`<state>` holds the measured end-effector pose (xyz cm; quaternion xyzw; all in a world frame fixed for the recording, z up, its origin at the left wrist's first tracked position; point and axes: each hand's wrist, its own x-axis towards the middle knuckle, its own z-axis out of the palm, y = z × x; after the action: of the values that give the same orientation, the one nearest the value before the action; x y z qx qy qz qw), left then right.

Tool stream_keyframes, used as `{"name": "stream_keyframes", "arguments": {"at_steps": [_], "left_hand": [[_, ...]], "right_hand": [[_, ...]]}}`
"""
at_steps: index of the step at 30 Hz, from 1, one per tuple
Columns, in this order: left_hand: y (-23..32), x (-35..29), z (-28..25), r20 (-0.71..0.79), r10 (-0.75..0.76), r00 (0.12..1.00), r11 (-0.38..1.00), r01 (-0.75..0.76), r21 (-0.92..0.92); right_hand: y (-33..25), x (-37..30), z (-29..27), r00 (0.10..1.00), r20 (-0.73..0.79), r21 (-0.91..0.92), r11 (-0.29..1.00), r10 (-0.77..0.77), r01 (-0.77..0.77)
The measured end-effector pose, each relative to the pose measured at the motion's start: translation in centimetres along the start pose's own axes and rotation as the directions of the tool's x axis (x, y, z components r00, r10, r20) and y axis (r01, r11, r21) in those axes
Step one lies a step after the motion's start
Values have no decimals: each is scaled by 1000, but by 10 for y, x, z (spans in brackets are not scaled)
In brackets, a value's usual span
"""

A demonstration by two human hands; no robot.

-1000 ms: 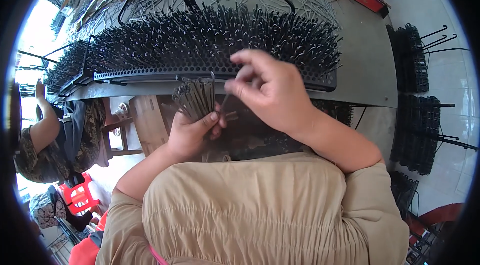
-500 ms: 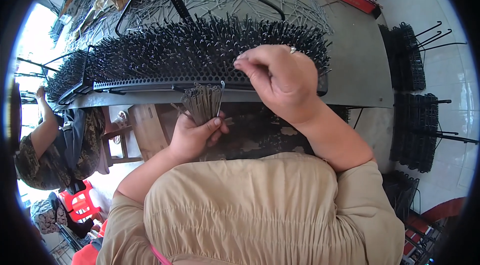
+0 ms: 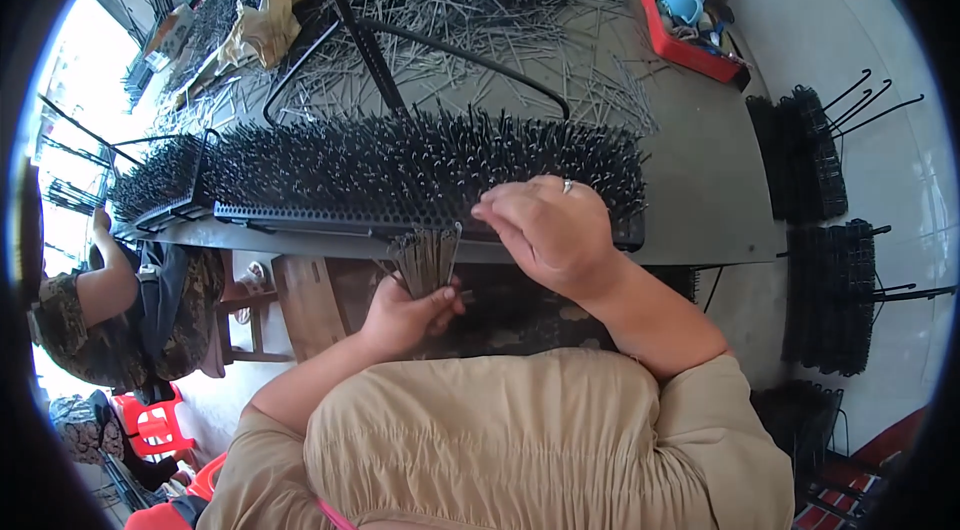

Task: Inserting thin metal wires into the holes of a perforated metal frame.

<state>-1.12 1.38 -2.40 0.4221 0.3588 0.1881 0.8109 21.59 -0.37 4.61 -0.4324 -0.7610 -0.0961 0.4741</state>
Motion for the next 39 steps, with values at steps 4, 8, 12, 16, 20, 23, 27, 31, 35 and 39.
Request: {"name": "stream_keyframes", "arguments": {"at_steps": [4, 8, 12, 16, 20, 23, 27, 31, 35, 39], "left_hand": [[1, 2, 0, 2, -13, 1000, 1000, 13, 2], [3, 4, 1, 9, -9, 1000, 1000, 9, 29], [5, 6, 1, -9, -26, 1000, 999, 27, 21], [4, 7, 1, -9, -12, 1000, 999, 12, 40], [4, 3, 3, -20, -7, 1000, 999, 8, 38], [4, 6, 2, -14, -12, 1000, 999, 13, 41], [4, 2, 3, -20, -11, 1000, 999, 12, 45], [4, 2, 3, -28, -4, 1000, 999, 5, 36], [4, 3, 4, -11, -5, 1000, 999, 6, 48], [3, 2, 5, -24, -14, 1000, 999, 15, 37]], "right_hand": [[2, -1, 1, 999, -18, 43, 998, -40, 41], [4, 0, 1, 1000, -16, 71, 997, -25, 26], [3, 0, 2, 999, -12, 102, 994, -35, 36], [5, 2, 5, 1000, 28, 60, 998, -4, 2], [11, -4, 14, 984, 147, -23, 995, 100, -98], [11, 0, 15, 978, 166, 16, 991, 127, -132], [6, 1, 8, 972, 182, 8, 988, 152, -156], [5, -2, -4, 961, 232, 76, 982, 153, -175], [11, -4, -5, 974, 183, 33, 989, 135, -144], [6, -2, -6, 965, 209, 26, 986, 156, -165]]}}
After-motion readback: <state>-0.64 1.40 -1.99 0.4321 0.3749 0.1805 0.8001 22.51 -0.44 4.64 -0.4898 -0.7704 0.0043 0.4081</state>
